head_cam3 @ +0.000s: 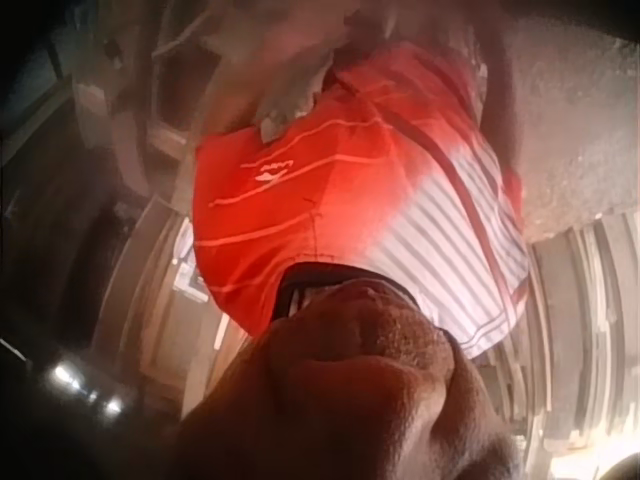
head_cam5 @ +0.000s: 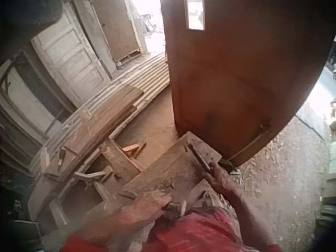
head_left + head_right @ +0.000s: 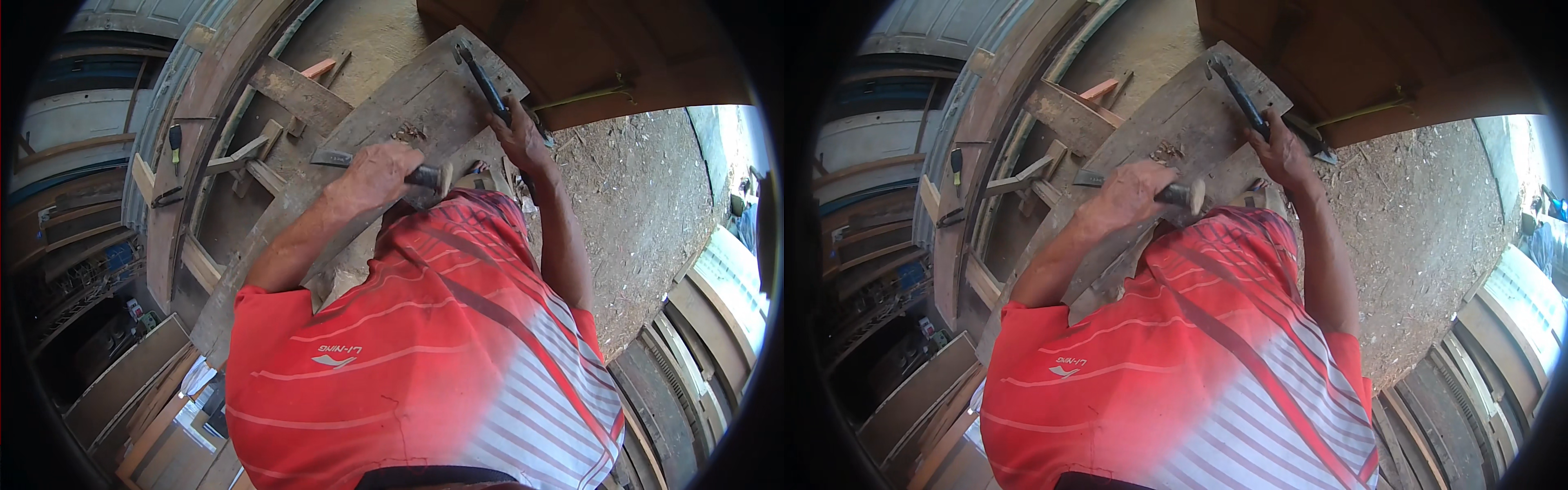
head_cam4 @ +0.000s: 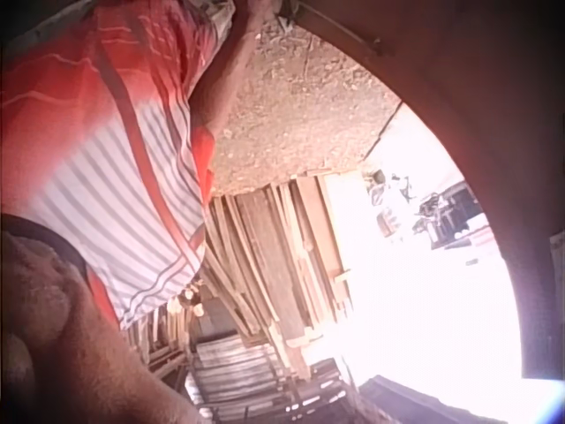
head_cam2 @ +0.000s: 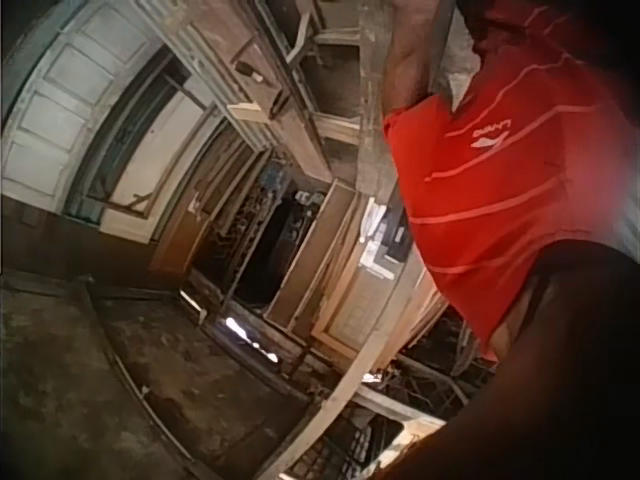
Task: The person chisels a piece of wood. They hold a chisel against a wooden plank and strike the end of the chisel handle with a hammer to remove small shavings of wood.
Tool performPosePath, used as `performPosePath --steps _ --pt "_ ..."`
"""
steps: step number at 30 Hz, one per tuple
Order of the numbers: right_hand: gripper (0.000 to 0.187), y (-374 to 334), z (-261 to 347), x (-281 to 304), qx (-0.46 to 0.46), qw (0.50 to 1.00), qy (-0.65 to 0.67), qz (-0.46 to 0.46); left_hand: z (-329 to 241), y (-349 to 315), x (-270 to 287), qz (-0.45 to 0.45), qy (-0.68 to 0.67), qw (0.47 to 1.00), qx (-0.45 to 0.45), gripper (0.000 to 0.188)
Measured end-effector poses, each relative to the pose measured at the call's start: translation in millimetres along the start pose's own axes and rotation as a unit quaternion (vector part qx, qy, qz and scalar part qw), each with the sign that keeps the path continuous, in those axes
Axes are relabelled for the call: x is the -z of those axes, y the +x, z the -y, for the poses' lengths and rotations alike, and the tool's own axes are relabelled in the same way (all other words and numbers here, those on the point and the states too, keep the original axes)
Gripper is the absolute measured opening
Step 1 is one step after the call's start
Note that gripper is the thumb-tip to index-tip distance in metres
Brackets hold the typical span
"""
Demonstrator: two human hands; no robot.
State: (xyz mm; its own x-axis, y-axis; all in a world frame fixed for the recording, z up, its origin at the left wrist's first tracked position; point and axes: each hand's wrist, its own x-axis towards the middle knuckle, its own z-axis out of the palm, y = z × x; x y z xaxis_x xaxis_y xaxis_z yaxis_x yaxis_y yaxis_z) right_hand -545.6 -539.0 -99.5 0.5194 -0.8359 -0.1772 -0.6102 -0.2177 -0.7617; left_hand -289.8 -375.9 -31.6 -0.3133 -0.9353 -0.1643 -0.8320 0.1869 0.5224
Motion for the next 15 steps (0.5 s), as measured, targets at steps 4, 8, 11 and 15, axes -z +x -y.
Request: performPosePath --steps 4,8,11,15 --pt "0.044 0.5 11.1 6.6 -0.022 0.999 0.018 0.033 -33.5 -15.5 5.2 0.061 -0.094 0.993 0.023 0.04" --pt "0.042 1.8 10.9 2.4 0.002 1.0 0.02 0.015 -26.7 -21.5 -19.7 -0.156 0.096 0.98 0.077 0.05" --pt "0.042 2.9 11.0 3.2 0.002 1.0 0.021 0.015 -30.6 -27.0 -17.5 -0.04 -0.001 0.994 0.099 0.056" --pt "0.043 0.0 13.4 2.8 -0.007 1.0 0.021 0.018 -46.5 -35.7 -10.8 0.021 -0.134 0.991 0.003 0.06"
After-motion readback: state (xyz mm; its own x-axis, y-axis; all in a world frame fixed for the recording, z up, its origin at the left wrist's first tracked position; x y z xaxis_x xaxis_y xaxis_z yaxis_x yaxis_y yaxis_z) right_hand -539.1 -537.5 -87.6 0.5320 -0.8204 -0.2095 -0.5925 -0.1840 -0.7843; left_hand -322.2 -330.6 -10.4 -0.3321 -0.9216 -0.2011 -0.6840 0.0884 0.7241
